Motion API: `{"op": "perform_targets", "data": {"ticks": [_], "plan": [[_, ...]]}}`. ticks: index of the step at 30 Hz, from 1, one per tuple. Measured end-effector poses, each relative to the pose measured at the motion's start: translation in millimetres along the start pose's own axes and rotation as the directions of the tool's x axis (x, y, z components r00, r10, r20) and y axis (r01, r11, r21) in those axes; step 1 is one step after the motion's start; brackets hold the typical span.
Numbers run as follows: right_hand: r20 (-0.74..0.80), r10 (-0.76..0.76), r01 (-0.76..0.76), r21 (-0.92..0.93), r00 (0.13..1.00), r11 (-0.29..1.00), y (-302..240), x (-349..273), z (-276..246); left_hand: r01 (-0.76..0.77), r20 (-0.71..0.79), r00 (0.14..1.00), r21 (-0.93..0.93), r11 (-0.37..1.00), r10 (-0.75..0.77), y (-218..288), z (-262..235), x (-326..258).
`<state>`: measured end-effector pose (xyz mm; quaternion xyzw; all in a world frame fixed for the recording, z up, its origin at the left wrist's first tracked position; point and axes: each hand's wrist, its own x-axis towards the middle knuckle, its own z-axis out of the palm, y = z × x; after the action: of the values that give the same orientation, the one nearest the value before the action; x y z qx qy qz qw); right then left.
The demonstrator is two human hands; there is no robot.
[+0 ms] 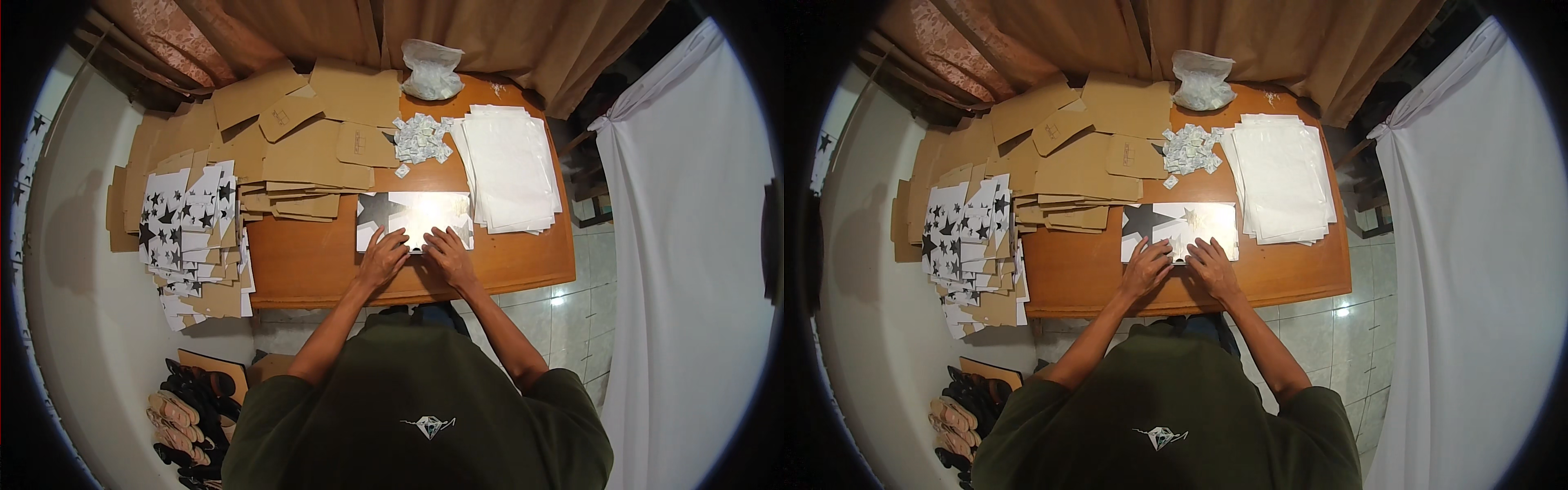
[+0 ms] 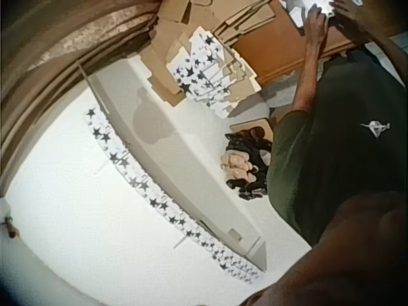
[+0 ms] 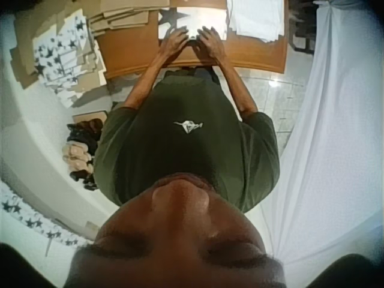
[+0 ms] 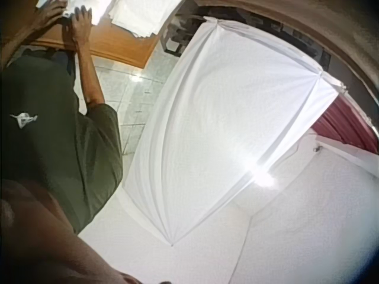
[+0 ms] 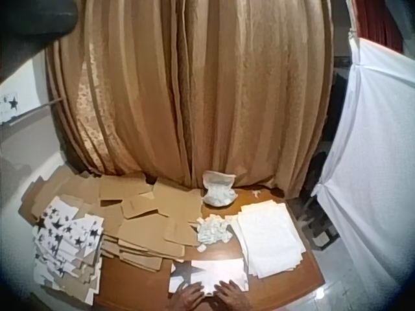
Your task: Assembling cardboard shoe boxes by folding them into shape and lining them with tissue paper.
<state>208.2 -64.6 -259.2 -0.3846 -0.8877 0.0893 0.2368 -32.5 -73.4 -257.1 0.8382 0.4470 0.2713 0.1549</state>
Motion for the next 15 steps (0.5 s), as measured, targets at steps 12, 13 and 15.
{"op": "perform_targets", "data": {"ticks": [12,13,15], "plan": [[-0.079,0.247,-0.250,-0.023,0.966,0.968,1,-15,-40,0.011,-0.025,1.000,0.005,1.000,-0.011,1,-7,8],[-0.091,0.269,-0.270,0.004,0.959,0.963,3,-15,-39,0.008,-0.024,1.000,0.004,1.000,-0.008,-1,-6,8],[-0.103,0.282,-0.281,0.024,0.954,0.959,5,-16,-34,0.028,-0.006,1.000,-0.004,1.000,-0.028,-4,-5,8]]}}
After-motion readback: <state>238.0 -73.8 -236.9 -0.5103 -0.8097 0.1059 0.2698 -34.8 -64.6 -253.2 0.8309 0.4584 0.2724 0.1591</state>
